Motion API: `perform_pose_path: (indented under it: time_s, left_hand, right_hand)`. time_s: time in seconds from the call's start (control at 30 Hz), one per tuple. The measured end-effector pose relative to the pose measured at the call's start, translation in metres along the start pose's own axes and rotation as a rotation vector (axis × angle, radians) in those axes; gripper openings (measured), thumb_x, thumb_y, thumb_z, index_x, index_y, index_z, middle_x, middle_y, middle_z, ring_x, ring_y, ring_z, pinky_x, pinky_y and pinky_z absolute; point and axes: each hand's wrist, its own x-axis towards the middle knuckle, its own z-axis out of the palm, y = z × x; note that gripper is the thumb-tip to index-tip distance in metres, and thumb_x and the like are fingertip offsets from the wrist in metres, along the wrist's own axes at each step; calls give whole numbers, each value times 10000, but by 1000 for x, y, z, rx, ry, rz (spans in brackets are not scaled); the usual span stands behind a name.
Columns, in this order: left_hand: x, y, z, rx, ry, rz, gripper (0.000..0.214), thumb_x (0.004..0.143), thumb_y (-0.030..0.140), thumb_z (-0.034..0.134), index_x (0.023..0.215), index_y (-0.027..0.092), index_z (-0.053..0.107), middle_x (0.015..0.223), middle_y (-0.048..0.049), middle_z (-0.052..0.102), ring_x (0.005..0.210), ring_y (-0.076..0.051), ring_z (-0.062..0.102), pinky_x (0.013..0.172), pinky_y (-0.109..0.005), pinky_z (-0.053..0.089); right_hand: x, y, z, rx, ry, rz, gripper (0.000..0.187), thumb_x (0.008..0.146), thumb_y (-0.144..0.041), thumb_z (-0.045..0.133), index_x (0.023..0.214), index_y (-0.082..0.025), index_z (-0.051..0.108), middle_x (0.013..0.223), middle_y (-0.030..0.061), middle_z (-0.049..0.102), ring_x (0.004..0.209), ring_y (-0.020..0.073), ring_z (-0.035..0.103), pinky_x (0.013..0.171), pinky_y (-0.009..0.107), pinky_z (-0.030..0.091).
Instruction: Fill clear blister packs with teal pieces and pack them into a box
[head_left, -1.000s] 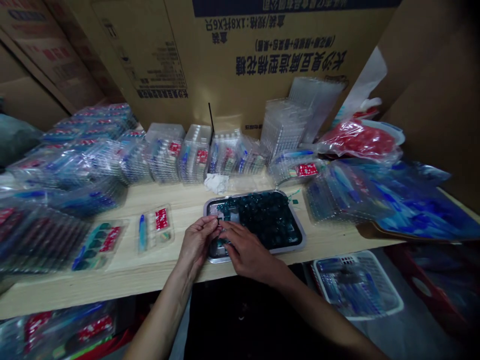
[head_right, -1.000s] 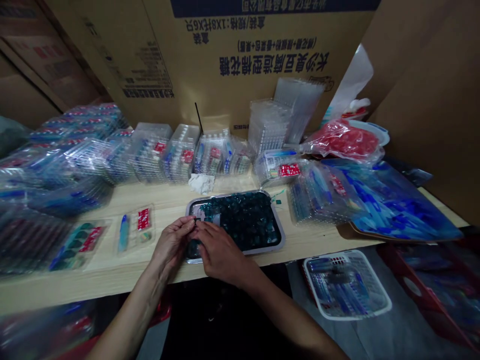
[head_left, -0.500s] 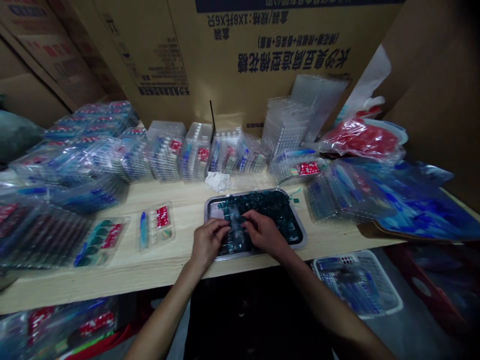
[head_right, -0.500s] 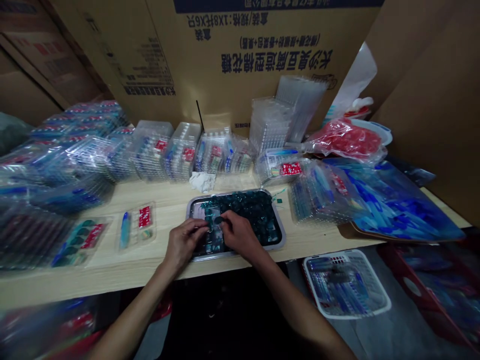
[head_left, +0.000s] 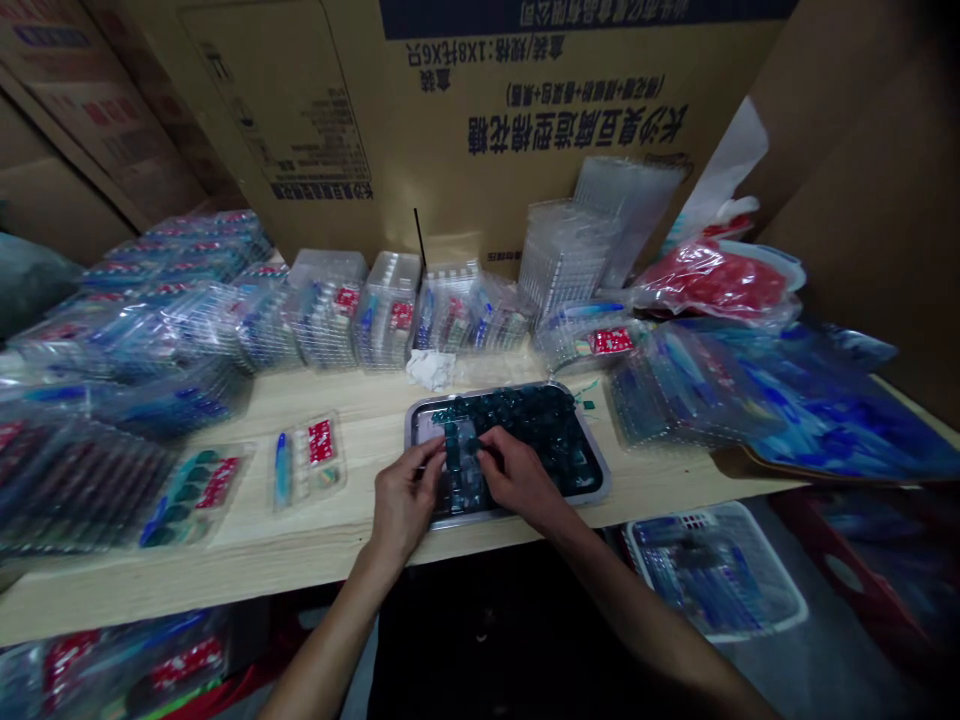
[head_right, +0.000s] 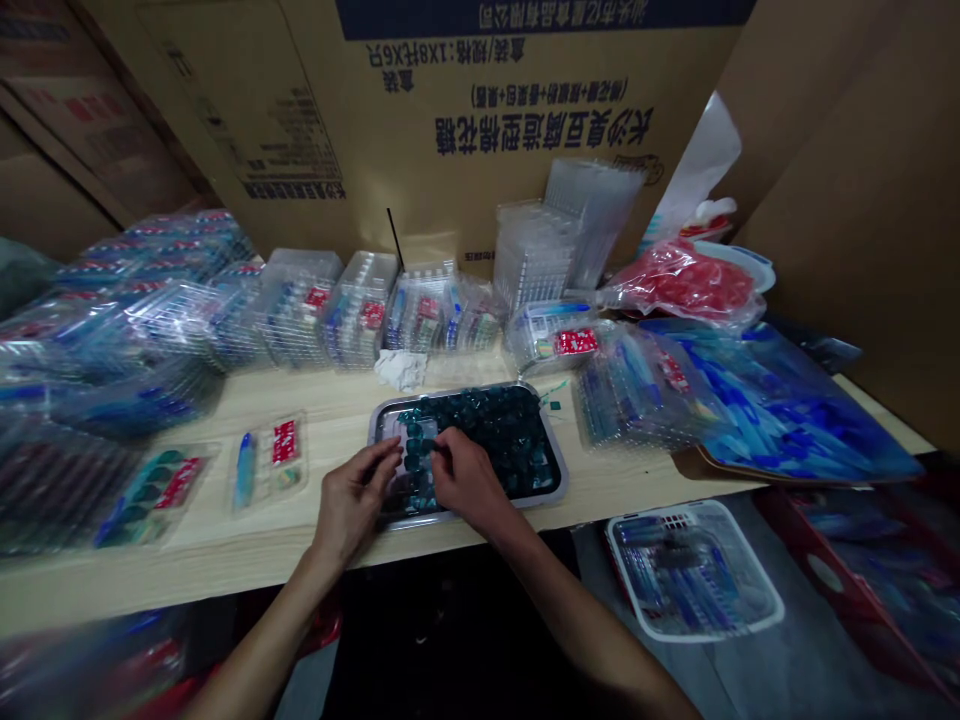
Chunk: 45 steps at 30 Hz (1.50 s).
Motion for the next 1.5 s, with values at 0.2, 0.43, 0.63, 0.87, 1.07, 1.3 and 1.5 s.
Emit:
perform_pose_path:
  time_s: [0.2, 0.43, 0.63, 0.87, 1.07, 1.3, 1.5]
  left_hand:
    - [7, 31, 6, -407, -31, -328, 411, 660, 476, 860, 891, 149, 765, 768, -31, 728, 642, -117, 626, 617, -204, 504]
    - [5, 33, -8, -406, -237, -348, 363, 677, 409, 869, 889, 137, 759, 698, -15, 700, 617, -88, 604, 595, -165, 475]
    - [3, 30, -10, -632, -131, -580, 411, 583, 393, 933, 804, 141, 696, 662, 16, 676, 526, -79, 626, 534, -155, 520]
    - [-2, 35, -9, -832, -124, -696, 492, 484, 301, 987, 856, 93, 743, 726, -34, 714, 578, -98, 680, 589, -145, 569]
    - [-4, 38, -1, -929, 118, -631, 478, 403, 229, 999, 780, 135, 720, 730, 16, 704, 632, -87, 685, 650, -149, 570]
    - [-10, 27, 7, -635, 207, -340, 371, 592, 313, 924, 856, 155, 716, 756, 2, 713, 663, -96, 642, 646, -186, 518]
    - [-9, 24, -2, -444, 154, -290, 305, 665, 351, 873, 891, 180, 758, 792, -13, 712, 708, -127, 630, 678, -223, 498]
  right_hand:
    - [-6, -16, 9, -212, 26, -178, 101, 887, -159, 441, 903, -193, 534, 947, 76, 573, 869, 211, 556, 777, 327, 423]
    - [-11, -24, 6, -293, -69, -130, 48, 872, -167, 490, 841, -203, 497, 851, 38, 558, 776, 192, 530, 693, 306, 370]
    - [-7, -19, 6, 150, -173, -48, 53, 854, -234, 541, 895, -201, 532, 748, -24, 585, 658, 135, 533, 622, 251, 372]
    - [-2, -15, 10, 374, -165, 98, 70, 853, -257, 516, 867, -197, 549, 710, -36, 565, 640, 127, 524, 588, 235, 390]
    - [-19, -35, 20, -15, 167, -186, 238, 910, -164, 435, 1080, -187, 601, 1006, 88, 647, 920, 207, 626, 845, 358, 494]
    - [-25, -36, 26, 136, 118, -214, 411, 903, -134, 428, 1265, -159, 620, 1167, 131, 662, 1059, 209, 645, 938, 359, 526]
    - [-11, -25, 8, 509, -115, 132, 257, 899, -175, 476, 1026, -188, 699, 966, 45, 737, 937, 191, 687, 871, 343, 546]
